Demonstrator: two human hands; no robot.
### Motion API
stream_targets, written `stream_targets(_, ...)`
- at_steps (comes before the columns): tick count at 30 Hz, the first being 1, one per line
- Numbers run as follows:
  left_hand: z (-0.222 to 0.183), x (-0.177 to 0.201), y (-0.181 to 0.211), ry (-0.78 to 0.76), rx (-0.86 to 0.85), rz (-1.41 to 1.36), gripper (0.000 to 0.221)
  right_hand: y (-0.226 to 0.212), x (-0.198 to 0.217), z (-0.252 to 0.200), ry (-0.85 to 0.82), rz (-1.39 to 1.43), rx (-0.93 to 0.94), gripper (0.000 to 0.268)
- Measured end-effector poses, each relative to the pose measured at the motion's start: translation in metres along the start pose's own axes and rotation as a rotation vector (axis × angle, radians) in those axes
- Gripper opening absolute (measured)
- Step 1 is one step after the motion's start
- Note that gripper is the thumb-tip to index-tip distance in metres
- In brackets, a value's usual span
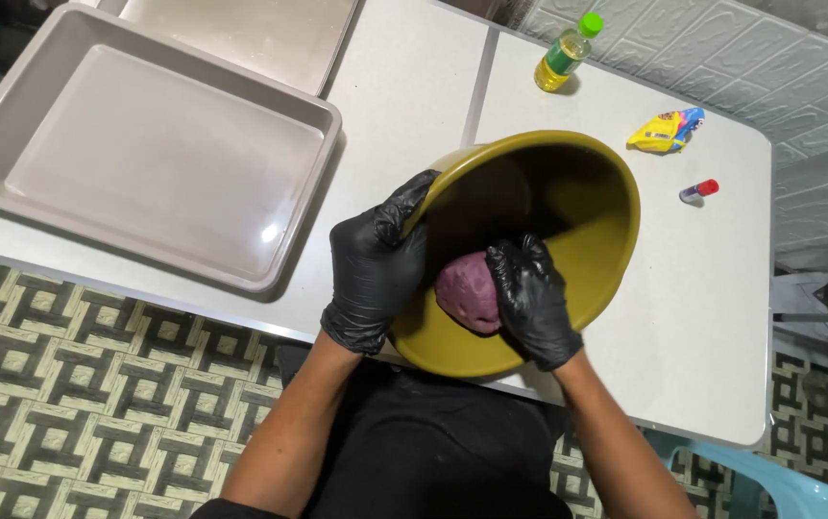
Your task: Kneading a ball of purple dough in a yellow bowl on a white table.
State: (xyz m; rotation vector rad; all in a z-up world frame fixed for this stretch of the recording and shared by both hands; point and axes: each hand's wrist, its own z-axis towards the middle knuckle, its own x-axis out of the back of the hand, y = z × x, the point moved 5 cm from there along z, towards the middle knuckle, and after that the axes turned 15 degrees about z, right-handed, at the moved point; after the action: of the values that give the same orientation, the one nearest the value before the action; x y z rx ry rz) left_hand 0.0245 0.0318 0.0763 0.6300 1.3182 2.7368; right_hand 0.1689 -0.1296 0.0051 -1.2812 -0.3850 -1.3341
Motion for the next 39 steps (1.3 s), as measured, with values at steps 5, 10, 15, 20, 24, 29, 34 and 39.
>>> stream_targets(5, -0.002, -0.004, 0.008, 0.015, 0.018, 0.016, 0.038, -0.036, -0.039, -0.01, 0.074, 0.055, 0.019, 0.039)
stream_targets(10, -0.002, 0.001, -0.013, 0.015, 0.031, 0.036, 0.038, -0.069, -0.007, 0.01, 0.077, 0.352, 0.186, 0.031)
stream_targets(15, -0.02, 0.004, -0.04, 0.079, 0.1, -0.018, 0.037, 0.009, 0.021, 0.028, 0.049, 0.397, -0.167, 0.031)
stream_targets(20, -0.032, -0.003, -0.022, 0.092, 0.154, -0.104, 0.034, 0.012, -0.03, -0.004, -0.183, 0.387, -0.511, 0.07)
stream_targets(24, -0.038, -0.006, -0.001, 0.074, 0.172, -0.142, 0.042, -0.002, -0.043, -0.026, -0.03, 0.438, -0.455, 0.098)
stream_targets(29, -0.035, -0.01, -0.018, 0.098, 0.148, -0.043, 0.035, -0.038, -0.019, -0.009, 0.081, 0.566, -0.163, 0.077)
stream_targets(34, -0.036, -0.014, -0.04, 0.061, 0.178, 0.139, 0.04, -0.044, -0.003, -0.001, 0.0, 0.856, -0.04, 0.082)
stream_targets(39, -0.034, -0.016, -0.065, -0.01, 0.308, 0.193, 0.046, -0.033, 0.022, 0.019, 0.195, 0.841, -0.103, 0.072)
